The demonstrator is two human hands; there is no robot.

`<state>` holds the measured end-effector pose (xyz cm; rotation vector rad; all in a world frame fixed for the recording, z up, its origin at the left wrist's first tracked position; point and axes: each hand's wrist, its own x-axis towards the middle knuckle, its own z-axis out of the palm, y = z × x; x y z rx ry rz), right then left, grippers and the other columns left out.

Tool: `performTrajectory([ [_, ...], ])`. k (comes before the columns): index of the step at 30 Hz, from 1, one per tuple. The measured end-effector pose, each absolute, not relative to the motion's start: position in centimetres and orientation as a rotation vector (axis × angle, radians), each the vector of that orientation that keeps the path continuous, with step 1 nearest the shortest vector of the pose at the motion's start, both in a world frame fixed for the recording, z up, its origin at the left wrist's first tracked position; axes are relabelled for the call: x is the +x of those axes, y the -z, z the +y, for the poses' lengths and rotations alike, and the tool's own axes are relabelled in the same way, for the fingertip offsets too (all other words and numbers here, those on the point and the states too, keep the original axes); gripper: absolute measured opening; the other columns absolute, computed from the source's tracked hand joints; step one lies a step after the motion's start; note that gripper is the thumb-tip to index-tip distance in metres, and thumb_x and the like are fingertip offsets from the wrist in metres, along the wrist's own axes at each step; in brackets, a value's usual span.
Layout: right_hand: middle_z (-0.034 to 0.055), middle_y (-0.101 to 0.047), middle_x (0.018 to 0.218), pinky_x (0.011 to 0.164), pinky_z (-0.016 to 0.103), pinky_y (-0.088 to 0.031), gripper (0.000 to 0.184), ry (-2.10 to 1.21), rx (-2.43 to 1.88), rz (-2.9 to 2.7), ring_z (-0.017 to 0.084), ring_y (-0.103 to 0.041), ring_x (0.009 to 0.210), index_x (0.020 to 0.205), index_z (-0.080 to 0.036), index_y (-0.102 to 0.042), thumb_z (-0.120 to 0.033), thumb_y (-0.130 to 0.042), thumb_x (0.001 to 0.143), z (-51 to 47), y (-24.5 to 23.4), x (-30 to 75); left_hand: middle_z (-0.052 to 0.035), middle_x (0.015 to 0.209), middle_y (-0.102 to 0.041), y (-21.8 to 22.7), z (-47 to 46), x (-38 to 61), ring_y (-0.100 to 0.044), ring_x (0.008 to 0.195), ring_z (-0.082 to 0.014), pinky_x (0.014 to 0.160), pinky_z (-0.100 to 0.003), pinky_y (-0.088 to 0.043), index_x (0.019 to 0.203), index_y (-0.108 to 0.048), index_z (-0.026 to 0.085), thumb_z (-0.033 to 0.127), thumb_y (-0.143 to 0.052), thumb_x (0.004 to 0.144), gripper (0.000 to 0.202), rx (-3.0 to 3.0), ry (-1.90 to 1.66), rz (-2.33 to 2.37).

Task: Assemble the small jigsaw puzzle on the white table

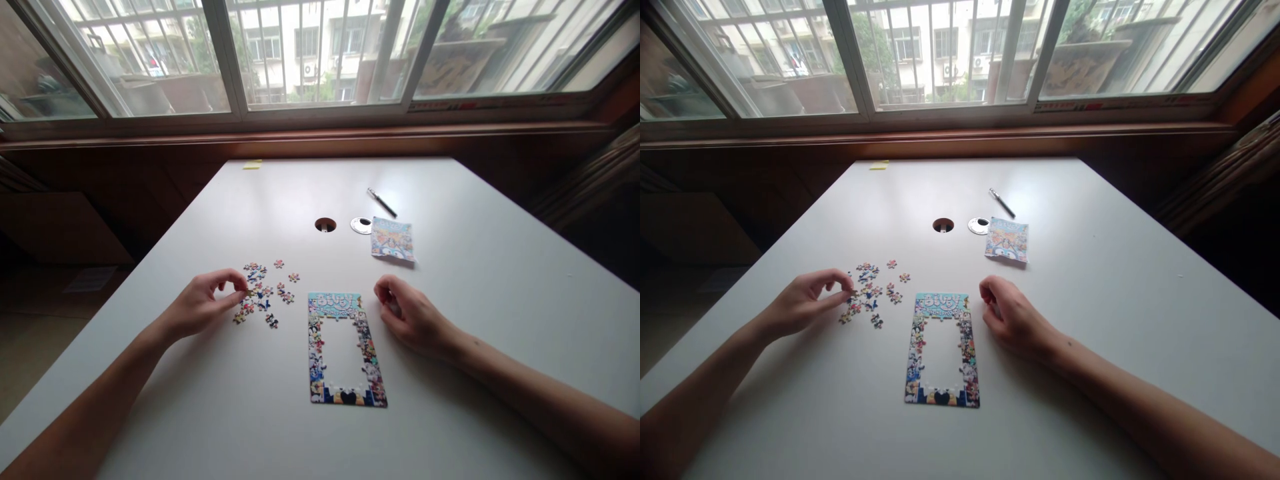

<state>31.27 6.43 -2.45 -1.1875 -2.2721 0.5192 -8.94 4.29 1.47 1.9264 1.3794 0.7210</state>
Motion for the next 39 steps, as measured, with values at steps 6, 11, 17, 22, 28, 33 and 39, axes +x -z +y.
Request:
performTrajectory([
  [6,0.0029,-0.058,0.086,0.074,0.033,-0.045,0.016,-0.556,-0.967,-2.297,0.017,-0.054,0.080,0.094,-0.020,-0.051,-0.011,-0.054,0.081,6.5,-0.8,29.0,-0.0074,0.094,-0.060,-1.8,3.1,-1.7,-0.064,0.079,-0.0151,0.072,-0.031,-0.056,0.090,-0.066,0.013,0.014,-0.058,0.087,0.009,1.695,-0.883,0.870],
  [11,0.0015,-0.067,0.091,0.083,0.032,-0.046,0.010,-0.779,-0.733,-2.388,0.014,-0.060,0.085,0.098,-0.021,-0.060,-0.018,-0.059,0.089,5.7,-3.3,24.6,-0.0063,0.092,-0.062,-0.3,2.9,3.0,-0.064,0.082,-0.0155,0.076,-0.031,-0.056,0.100,-0.062,0.015,0.010,-0.060,0.085,0.015,1.723,-1.146,0.849],
  [17,-0.0001,-0.067,0.080,0.066,0.023,-0.048,0.003,-0.962,-0.720,-2.224,0.010,-0.060,0.071,0.093,-0.019,-0.063,-0.019,-0.063,0.090,4.6,-0.8,24.0,-0.0064,0.096,-0.069,1.1,1.3,2.7,-0.066,0.087,-0.0162,0.079,-0.030,-0.056,0.102,-0.064,0.018,0.006,-0.061,0.086,0.020,1.979,-1.187,0.903],
  [22,-0.0002,-0.070,0.081,0.067,0.022,-0.051,0.006,-0.911,-0.669,-2.159,0.010,-0.063,0.070,0.095,-0.019,-0.066,-0.018,-0.063,0.090,3.9,-0.5,24.3,-0.0061,0.099,-0.067,1.2,0.7,2.3,-0.065,0.089,-0.0162,0.078,-0.031,-0.056,0.110,-0.061,0.021,0.006,-0.063,0.086,0.029,1.976,-1.212,0.917],
  [28,0.0032,-0.071,0.086,0.069,0.026,-0.052,0.010,-0.732,-0.619,-2.223,0.013,-0.064,0.075,0.101,-0.019,-0.067,-0.019,-0.063,0.091,3.6,-0.2,24.4,-0.0050,0.098,-0.066,1.5,0.7,2.3,-0.066,0.089,-0.0156,0.081,-0.031,-0.057,0.110,-0.058,0.022,0.007,-0.062,0.088,0.026,1.865,-1.175,0.867],
  [33,0.0038,-0.072,0.086,0.069,0.029,-0.052,0.013,-0.643,-0.616,-2.271,0.015,-0.065,0.076,0.101,-0.019,-0.067,-0.025,-0.067,0.090,3.6,0.0,24.6,-0.0046,0.103,-0.059,1.6,0.5,2.6,-0.062,0.090,-0.0146,0.080,-0.032,-0.057,0.105,-0.049,0.022,0.007,-0.063,0.088,0.027,1.764,-1.247,0.775],
  [39,0.0035,-0.071,0.079,0.065,0.030,-0.049,0.007,-0.552,-0.635,-2.316,0.016,-0.061,0.071,0.096,-0.020,-0.066,-0.025,-0.063,0.091,3.1,0.0,24.4,-0.0040,0.096,-0.056,1.5,0.5,2.8,-0.059,0.087,-0.0136,0.078,-0.030,-0.056,0.099,-0.047,0.021,0.010,-0.061,0.089,0.021,1.757,-1.256,0.760],
])
